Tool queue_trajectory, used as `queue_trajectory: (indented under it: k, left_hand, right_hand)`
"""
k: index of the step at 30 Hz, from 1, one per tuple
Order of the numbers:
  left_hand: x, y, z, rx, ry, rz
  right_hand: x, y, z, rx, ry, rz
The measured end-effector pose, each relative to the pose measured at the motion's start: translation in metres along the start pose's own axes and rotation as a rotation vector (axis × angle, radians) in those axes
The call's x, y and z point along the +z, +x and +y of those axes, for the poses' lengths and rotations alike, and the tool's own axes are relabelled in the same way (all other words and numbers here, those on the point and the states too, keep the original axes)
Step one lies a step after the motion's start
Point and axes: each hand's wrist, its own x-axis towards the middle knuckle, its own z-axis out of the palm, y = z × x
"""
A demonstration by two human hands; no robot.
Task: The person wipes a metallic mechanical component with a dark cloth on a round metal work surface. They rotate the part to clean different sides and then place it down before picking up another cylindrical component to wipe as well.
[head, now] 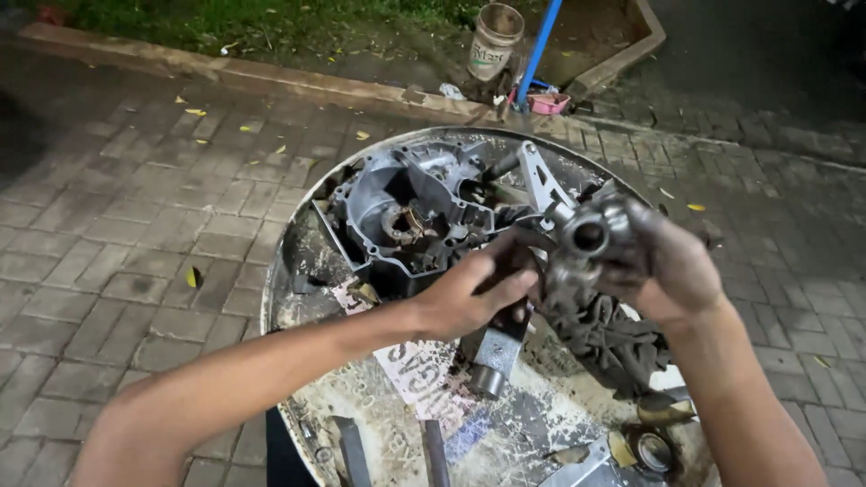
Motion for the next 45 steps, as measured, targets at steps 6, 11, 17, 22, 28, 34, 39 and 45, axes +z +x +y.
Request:
queue_trajectory:
  k: [6,11,17,22,28,34,39,45]
  left_hand:
    - [0.01,0.008,-0.026,0.395,-0.11,0.235]
    - [0.012,0.006,-0.016,0.434,-0.068,0.288]
    - [0.011,0.006,-0.011,0.464,-0.045,0.32]
    - [0.01,0.002,-0.008,0.488,-0.027,0.335]
    - [0.007,0.001,-0.006,0.522,0.003,0.361]
    - [0.013,-0.003,-0.002,0.567,0.077,0.399]
    - [0.012,-0.017,-0.005,0.513,0.259,0.3]
    - [0.034,-0.025,-0.006,0.419,0.334,0.236]
  right_hand:
    - [0.018,0.0,0.033,0.188,-0.124,0.282]
    - [-0.002,-0.017,0.056,0.191,-0.122,0.201]
    - [-0.007,-0.021,0.061,0.153,-0.107,0.133]
    - [0.0,-0.018,0.061,0.145,-0.118,0.148]
    - [-0.008,-0.019,0.066,0.146,-0.155,0.123]
    - [0.003,-0.015,0.062,0.147,-0.362,0.118]
    - [0.005,-0.006,0.052,0.121,-0.688,-0.082]
    - [0.012,0.003,0.016,0.106,-0.948,-0.414]
